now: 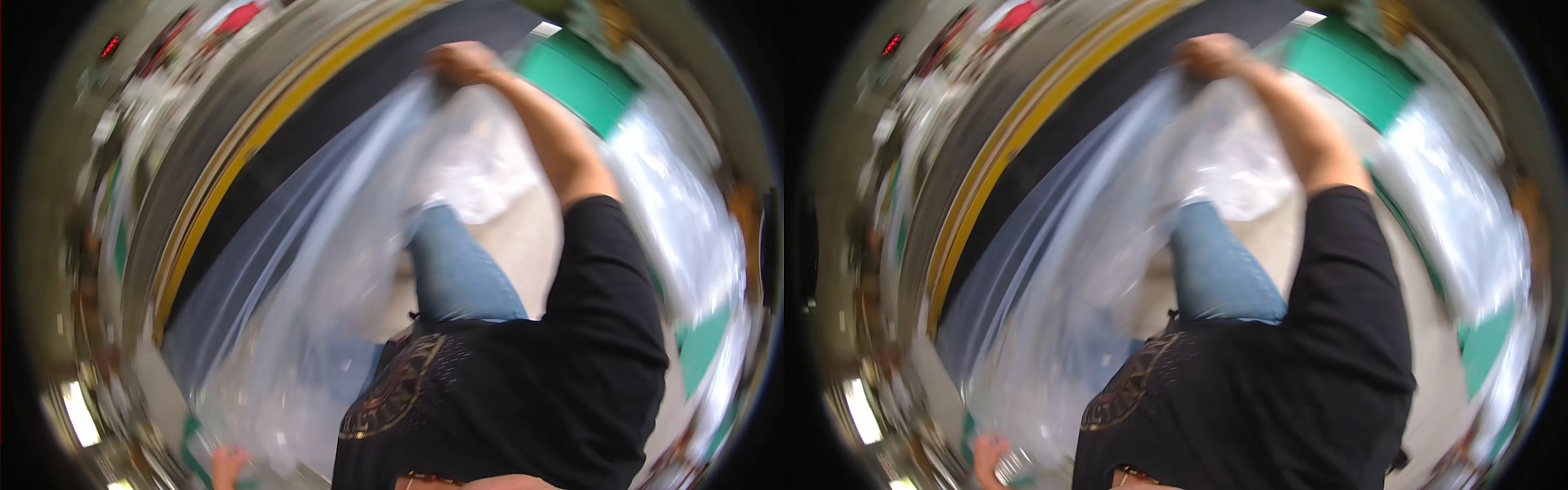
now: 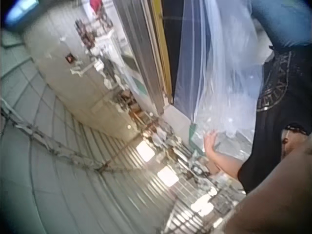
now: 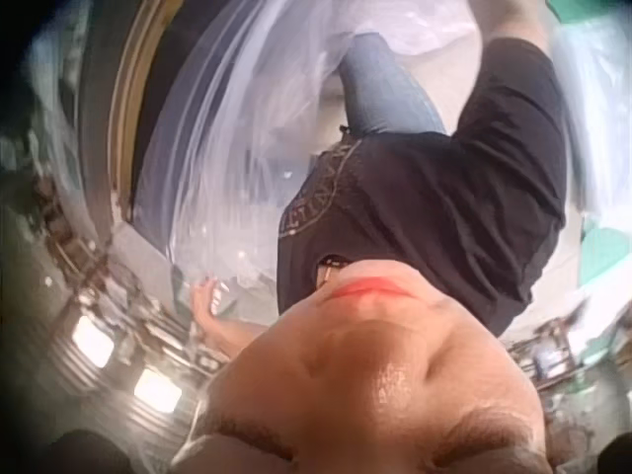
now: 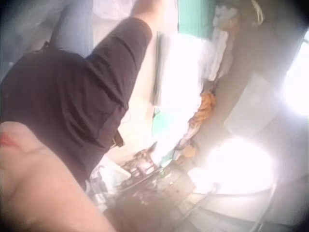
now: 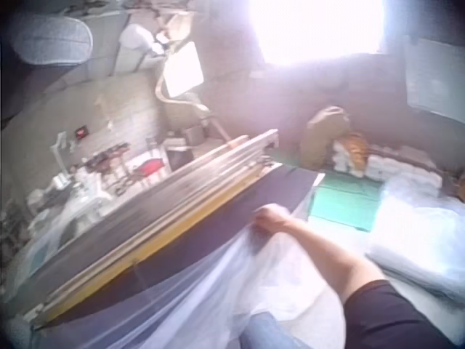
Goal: Aligning and feeding large plastic film into a heat sealing machine for product manufacturing.
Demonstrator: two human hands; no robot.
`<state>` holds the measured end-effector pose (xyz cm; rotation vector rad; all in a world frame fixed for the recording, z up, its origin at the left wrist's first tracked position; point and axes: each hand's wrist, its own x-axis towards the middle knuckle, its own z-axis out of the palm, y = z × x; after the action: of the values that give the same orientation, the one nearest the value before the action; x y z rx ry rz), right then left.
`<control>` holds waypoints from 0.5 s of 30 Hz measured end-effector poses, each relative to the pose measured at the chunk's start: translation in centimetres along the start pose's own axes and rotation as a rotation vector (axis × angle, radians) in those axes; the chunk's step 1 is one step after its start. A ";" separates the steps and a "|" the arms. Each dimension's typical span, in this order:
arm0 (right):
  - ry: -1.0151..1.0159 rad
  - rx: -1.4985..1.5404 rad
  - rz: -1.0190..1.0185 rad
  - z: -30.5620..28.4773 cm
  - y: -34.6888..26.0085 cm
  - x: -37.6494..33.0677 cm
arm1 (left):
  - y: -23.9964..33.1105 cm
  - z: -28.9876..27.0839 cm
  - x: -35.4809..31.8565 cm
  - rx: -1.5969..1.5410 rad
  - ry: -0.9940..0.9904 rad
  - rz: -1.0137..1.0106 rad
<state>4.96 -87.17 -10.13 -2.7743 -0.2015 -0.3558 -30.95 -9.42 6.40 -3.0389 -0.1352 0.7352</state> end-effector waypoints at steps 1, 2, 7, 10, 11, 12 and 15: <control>0.150 -0.189 0.042 -1.0 8.0 -0.6 | 0.5 0.4 0.9 -0.071 -0.005 -0.153; -0.008 -0.172 0.358 -3.1 3.1 -0.7 | -0.1 0.8 -2.9 0.060 0.049 -0.202; 0.171 -0.413 0.762 -7.3 19.3 -2.3 | 1.2 0.6 -3.8 -0.359 0.306 -0.218; 0.317 -0.201 0.875 -4.6 19.3 -0.2 | -2.1 2.0 -10.8 -0.460 0.364 -0.401; 0.331 -0.189 0.854 -5.1 19.7 0.1 | -3.9 1.3 -11.7 -0.537 0.413 -0.443; 0.379 -0.191 0.824 -5.2 19.6 0.3 | -4.9 -0.1 -11.8 -0.611 0.461 -0.486; 0.430 -0.171 0.769 -3.6 18.9 0.3 | -5.6 -8.1 -10.1 -0.634 0.650 -0.388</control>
<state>7.86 -106.03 -12.57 -2.5919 0.9981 -0.7509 -36.67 -4.70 18.44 -3.4248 -1.0708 -0.4104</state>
